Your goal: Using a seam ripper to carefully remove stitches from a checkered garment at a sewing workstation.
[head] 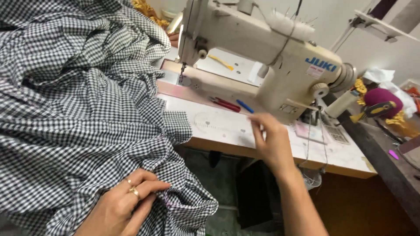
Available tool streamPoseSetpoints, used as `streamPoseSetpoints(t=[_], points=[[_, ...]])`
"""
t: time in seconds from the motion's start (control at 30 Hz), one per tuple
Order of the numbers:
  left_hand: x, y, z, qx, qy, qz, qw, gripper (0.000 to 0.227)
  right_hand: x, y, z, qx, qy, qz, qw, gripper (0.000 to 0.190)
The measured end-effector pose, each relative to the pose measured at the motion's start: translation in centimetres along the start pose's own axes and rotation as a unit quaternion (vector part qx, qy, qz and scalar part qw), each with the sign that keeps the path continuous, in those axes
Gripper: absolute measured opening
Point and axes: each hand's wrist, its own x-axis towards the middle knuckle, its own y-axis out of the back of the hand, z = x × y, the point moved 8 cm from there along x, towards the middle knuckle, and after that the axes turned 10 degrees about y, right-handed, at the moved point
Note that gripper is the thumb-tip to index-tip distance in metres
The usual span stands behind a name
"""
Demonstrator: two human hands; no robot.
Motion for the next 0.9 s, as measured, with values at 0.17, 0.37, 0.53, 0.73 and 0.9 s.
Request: streamPoseSetpoints(t=[0.17, 0.37, 0.53, 0.73, 0.9], points=[[-0.2, 0.3, 0.9, 0.01, -0.012, 0.004, 1.0, 0.03, 3.1, -5.4, 7.2, -0.121, 0.098, -0.072, 0.985, 0.046], [-0.7, 0.9, 2.3, 0.0, -0.053, 0.018, 0.998, 0.027, 2.9, -10.0, 10.8, -0.269, 0.092, -0.195, 0.939, 0.016], [-0.6, 0.7, 2.7, -0.015, -0.059, 0.011, 0.998, 0.026, 4.0, -9.3, 9.7, -0.237, 0.09, -0.153, 0.955, 0.014], [-0.6, 0.3, 2.6, 0.008, -0.063, -0.003, 0.998, 0.028, 3.1, -5.5, 11.0, -0.054, 0.033, 0.031, 0.997, 0.03], [-0.6, 0.0, 2.2, 0.058, -0.063, -0.009, 0.996, 0.031, -2.6, 0.7, -1.9, 0.14, -0.039, 0.105, 0.984, 0.016]])
